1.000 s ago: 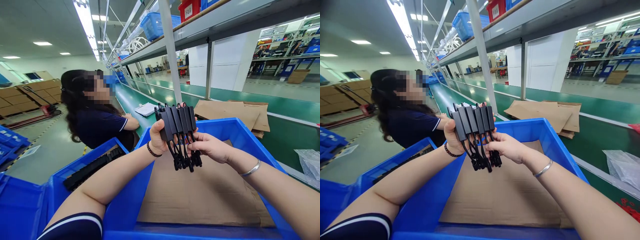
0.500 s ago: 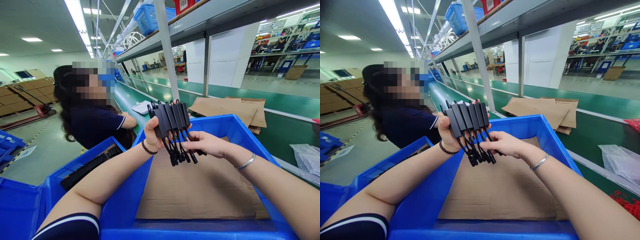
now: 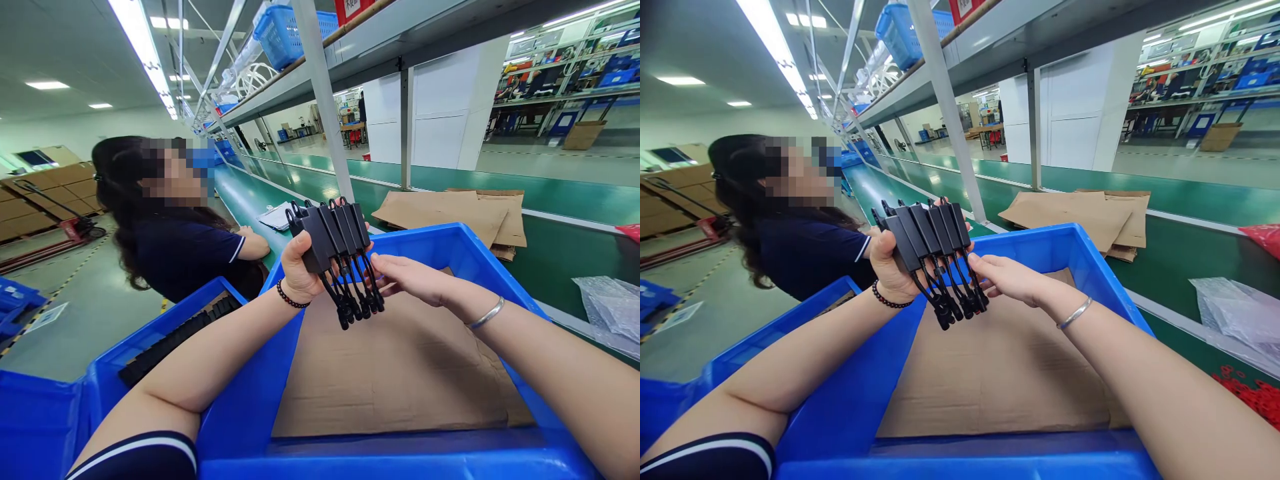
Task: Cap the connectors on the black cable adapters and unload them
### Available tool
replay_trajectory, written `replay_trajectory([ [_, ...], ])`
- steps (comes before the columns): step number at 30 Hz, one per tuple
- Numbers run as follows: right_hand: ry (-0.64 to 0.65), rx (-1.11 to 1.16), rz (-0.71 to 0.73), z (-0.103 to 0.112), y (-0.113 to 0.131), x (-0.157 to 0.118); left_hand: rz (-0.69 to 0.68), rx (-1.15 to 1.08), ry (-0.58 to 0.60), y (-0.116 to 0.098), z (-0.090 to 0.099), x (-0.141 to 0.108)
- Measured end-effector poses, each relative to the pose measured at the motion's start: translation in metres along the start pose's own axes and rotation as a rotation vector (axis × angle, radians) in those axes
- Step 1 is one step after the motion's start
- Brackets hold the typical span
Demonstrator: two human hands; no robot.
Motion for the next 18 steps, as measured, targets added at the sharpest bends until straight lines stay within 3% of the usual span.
replay_trajectory([
  [8,0.021,-0.009,-0.064,-0.001,-0.001,-0.003,-0.009,0.045,0.001,-0.001,-0.005,-0.003],
  [13,0.005,-0.081,0.093,-0.005,0.007,-0.005,0.014,0.078,-0.006,0.002,-0.001,-0.002],
  [18,0.130,-0.117,0.106,-0.013,0.001,-0.002,0.039,0.093,0.001,0.007,0.002,-0.003],
])
Point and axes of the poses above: each hand's wrist, its own x-axis towards the middle knuckle, its own z-axis out of the back of the hand, y = z × x, the point moved 7 cm from there along x, towards the middle knuckle, and after that the axes turned 1 degree about -x, right-handed, at the moved point
